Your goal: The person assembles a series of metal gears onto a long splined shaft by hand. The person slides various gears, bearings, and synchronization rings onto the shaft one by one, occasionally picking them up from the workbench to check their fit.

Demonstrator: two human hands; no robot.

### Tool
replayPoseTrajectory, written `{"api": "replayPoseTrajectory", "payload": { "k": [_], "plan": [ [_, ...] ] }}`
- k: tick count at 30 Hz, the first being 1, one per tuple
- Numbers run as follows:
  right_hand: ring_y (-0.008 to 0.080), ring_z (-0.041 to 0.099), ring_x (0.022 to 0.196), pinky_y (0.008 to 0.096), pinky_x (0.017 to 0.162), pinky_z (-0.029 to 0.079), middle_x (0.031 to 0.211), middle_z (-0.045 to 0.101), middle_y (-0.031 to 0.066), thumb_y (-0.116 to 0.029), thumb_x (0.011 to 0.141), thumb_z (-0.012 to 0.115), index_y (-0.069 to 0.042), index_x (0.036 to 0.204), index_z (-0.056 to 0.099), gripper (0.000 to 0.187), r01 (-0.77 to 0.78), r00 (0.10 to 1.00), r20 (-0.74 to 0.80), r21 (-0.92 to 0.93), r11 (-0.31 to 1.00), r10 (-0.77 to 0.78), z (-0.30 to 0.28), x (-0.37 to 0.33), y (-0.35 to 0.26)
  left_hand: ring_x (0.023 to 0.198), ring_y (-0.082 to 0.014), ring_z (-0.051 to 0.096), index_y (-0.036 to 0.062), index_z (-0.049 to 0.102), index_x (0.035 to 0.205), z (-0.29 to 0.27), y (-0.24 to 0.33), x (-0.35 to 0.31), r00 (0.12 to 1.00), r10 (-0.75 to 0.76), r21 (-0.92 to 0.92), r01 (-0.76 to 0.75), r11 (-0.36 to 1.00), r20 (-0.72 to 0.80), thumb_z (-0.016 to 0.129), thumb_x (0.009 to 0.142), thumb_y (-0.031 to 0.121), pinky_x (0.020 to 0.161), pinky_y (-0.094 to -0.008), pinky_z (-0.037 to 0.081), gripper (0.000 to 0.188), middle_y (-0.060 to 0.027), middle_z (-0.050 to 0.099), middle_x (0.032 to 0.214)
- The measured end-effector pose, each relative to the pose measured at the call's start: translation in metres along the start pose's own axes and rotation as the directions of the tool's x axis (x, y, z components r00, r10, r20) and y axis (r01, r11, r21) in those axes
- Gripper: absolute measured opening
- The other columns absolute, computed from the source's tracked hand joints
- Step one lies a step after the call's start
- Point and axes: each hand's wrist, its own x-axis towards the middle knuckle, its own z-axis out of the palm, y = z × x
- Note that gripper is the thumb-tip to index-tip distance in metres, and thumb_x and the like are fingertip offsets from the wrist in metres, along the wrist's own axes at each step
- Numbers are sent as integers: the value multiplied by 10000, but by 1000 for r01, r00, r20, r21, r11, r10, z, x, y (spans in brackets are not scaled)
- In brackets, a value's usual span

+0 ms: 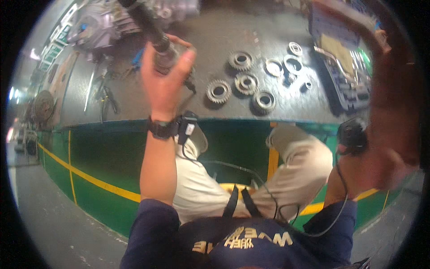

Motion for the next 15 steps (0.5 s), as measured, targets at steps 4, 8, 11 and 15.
{"api": "replayPoseTrajectory", "payload": {
  "k": [4,8,11,15],
  "plan": [
    [226,667,1189,354,990,512,1342,692,129,-32,828,821,-33,1454,578,671,-194,966,142,-154,969,216,14,-28,45,859,-74,656,61,604,1195,17,0,0,999,-26,-61,29,998,48,824,871,20,736,-240,531,393,-42,712,1060],
    [383,691,1067,443,924,555,1143,719,175,-126,846,819,-65,1240,684,422,-210,839,331,-535,818,432,24,-83,104,879,-81,665,56,600,1200,15,8,3,997,-78,-131,80,988,17,830,858,14,750,-258,554,414,-45,709,1050],
    [411,690,1013,484,860,558,1079,714,184,-175,840,822,-61,1188,685,391,-298,729,320,-648,701,606,23,-108,112,888,-83,668,56,594,1196,13,8,3,992,-122,-127,123,984,14,835,848,10,768,-260,559,426,-45,704,1063],
    [425,695,955,496,798,563,1035,716,186,-196,824,834,-66,1165,701,388,-304,688,351,-656,691,635,20,-121,118,905,-94,675,56,584,1205,13,4,6,992,-127,-174,126,977,0,829,852,7,773,-263,562,432,-55,698,1060]
  ]
}}
